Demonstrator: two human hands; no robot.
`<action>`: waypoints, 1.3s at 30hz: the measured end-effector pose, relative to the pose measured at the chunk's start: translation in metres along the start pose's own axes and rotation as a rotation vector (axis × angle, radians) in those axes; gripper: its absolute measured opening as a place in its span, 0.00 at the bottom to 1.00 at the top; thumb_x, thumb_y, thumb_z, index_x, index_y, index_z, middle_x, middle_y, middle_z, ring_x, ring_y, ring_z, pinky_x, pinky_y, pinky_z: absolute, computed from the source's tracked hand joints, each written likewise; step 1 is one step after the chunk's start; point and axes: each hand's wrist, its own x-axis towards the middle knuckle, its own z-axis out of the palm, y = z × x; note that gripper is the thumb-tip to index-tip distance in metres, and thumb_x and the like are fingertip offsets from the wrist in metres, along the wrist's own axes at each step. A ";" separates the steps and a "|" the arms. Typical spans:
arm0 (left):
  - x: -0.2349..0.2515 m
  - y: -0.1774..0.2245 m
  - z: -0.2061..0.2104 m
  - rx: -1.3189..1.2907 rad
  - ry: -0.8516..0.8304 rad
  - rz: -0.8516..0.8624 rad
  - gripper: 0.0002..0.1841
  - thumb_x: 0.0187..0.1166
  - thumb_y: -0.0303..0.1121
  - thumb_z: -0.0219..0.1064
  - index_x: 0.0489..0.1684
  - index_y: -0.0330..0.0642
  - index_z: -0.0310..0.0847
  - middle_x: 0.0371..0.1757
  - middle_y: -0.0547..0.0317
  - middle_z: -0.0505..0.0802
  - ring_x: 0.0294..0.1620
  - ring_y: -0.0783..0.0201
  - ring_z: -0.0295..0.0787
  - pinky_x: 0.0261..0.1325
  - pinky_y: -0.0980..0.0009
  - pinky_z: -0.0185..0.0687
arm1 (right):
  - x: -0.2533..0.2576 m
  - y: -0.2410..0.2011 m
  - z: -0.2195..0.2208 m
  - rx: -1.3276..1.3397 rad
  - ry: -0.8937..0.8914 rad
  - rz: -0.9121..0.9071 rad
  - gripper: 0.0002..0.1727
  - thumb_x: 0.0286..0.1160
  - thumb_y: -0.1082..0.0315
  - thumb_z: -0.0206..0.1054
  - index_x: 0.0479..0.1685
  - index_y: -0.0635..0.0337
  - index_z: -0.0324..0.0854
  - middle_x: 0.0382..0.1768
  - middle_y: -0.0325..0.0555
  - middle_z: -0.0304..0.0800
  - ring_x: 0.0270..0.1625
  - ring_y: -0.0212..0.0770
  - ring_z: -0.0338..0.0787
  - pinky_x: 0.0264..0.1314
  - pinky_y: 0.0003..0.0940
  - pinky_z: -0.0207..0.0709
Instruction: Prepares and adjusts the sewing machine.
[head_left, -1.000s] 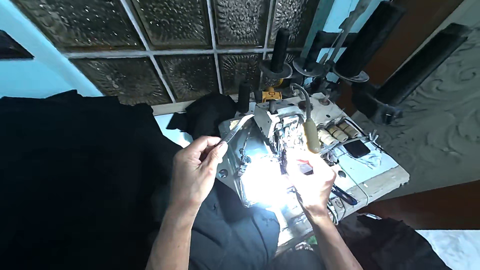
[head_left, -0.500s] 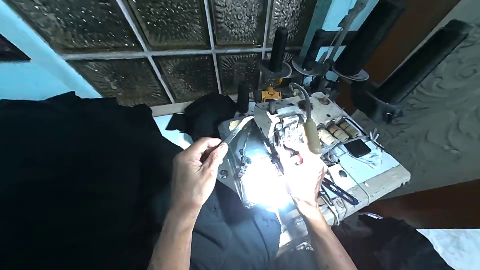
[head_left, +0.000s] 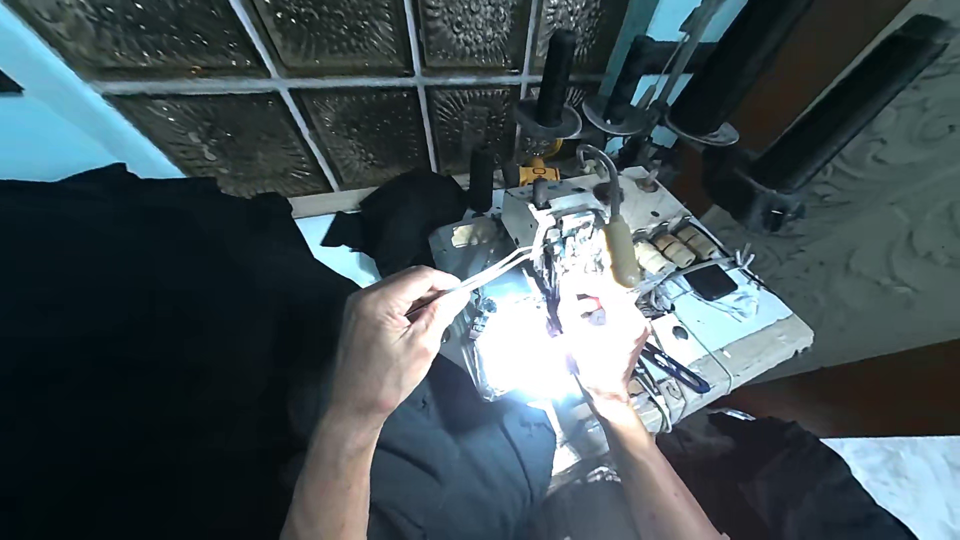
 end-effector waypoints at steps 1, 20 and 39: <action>0.000 0.000 0.000 0.002 -0.002 0.002 0.06 0.77 0.31 0.69 0.40 0.39 0.90 0.31 0.70 0.88 0.28 0.89 0.78 0.34 0.93 0.72 | -0.001 0.001 -0.001 0.027 0.003 -0.004 0.12 0.58 0.72 0.77 0.42 0.67 0.91 0.33 0.47 0.94 0.33 0.26 0.90 0.42 0.18 0.83; -0.002 -0.009 0.004 0.068 -0.106 0.050 0.09 0.73 0.30 0.70 0.39 0.31 0.88 0.34 0.66 0.89 0.34 0.90 0.81 0.41 0.92 0.77 | 0.004 0.004 -0.014 0.047 -0.103 0.012 0.08 0.70 0.74 0.71 0.43 0.62 0.93 0.41 0.47 0.94 0.40 0.38 0.93 0.42 0.31 0.87; -0.002 -0.005 0.003 0.042 -0.088 0.026 0.07 0.73 0.29 0.69 0.40 0.35 0.88 0.32 0.71 0.89 0.31 0.91 0.81 0.37 0.92 0.77 | 0.008 -0.016 0.007 -0.008 -0.043 0.164 0.09 0.66 0.64 0.76 0.39 0.59 0.90 0.29 0.42 0.91 0.25 0.35 0.85 0.26 0.34 0.77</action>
